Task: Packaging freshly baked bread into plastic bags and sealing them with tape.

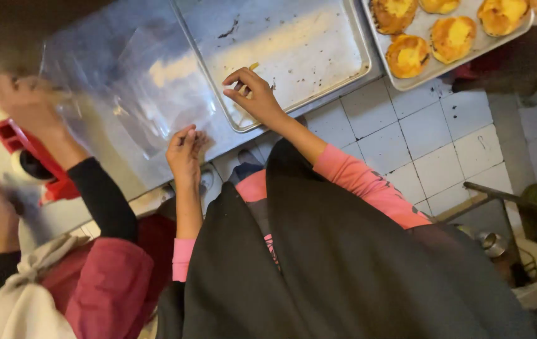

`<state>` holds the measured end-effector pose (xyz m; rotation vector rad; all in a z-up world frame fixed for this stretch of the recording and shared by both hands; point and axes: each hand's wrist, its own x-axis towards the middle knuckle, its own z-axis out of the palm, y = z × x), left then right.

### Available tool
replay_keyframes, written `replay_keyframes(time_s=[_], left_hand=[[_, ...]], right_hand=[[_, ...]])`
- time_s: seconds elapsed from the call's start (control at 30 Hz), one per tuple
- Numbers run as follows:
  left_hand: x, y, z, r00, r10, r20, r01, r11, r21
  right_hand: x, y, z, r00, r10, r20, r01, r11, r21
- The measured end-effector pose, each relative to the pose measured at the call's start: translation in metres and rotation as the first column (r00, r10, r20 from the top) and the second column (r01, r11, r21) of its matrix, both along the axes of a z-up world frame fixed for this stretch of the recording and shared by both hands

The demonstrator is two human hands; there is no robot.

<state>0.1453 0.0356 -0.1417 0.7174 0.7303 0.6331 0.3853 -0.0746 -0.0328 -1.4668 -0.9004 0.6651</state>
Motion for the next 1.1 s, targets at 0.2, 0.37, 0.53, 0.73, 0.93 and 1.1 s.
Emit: replay_keyframes(time_s=[0.2,0.37,0.53,0.73,0.93,1.1], left_hand=[[0.098,-0.053,0.110,0.999,-0.014,-0.047,0.027,0.954,0.298],[0.169,-0.089,0.124,0.980,-0.157,-0.122,0.197,0.846,0.495],[0.227,-0.138,0.141,0.935,-0.077,-0.347,0.302,0.686,0.662],[0.279,-0.178,0.141,0.914,0.040,-0.403,0.333,0.491,0.805],[0.288,-0.194,0.113,0.903,0.054,-0.426,0.369,0.408,0.835],[0.305,-0.185,0.110,0.906,0.202,-0.373,0.347,0.155,0.925]], right_hand=[[0.032,-0.063,0.065,0.850,-0.024,0.527,-0.064,0.987,0.148],[0.071,-0.095,0.094,0.662,0.098,0.743,-0.060,0.995,-0.077],[0.127,-0.122,0.072,0.906,0.076,0.416,-0.054,0.996,-0.064],[0.181,-0.152,0.024,0.971,0.089,-0.221,-0.080,0.996,0.051],[0.228,-0.174,0.007,0.856,0.158,-0.491,-0.065,0.977,0.202],[0.257,-0.181,0.016,0.704,0.137,-0.697,0.007,0.980,0.200]])
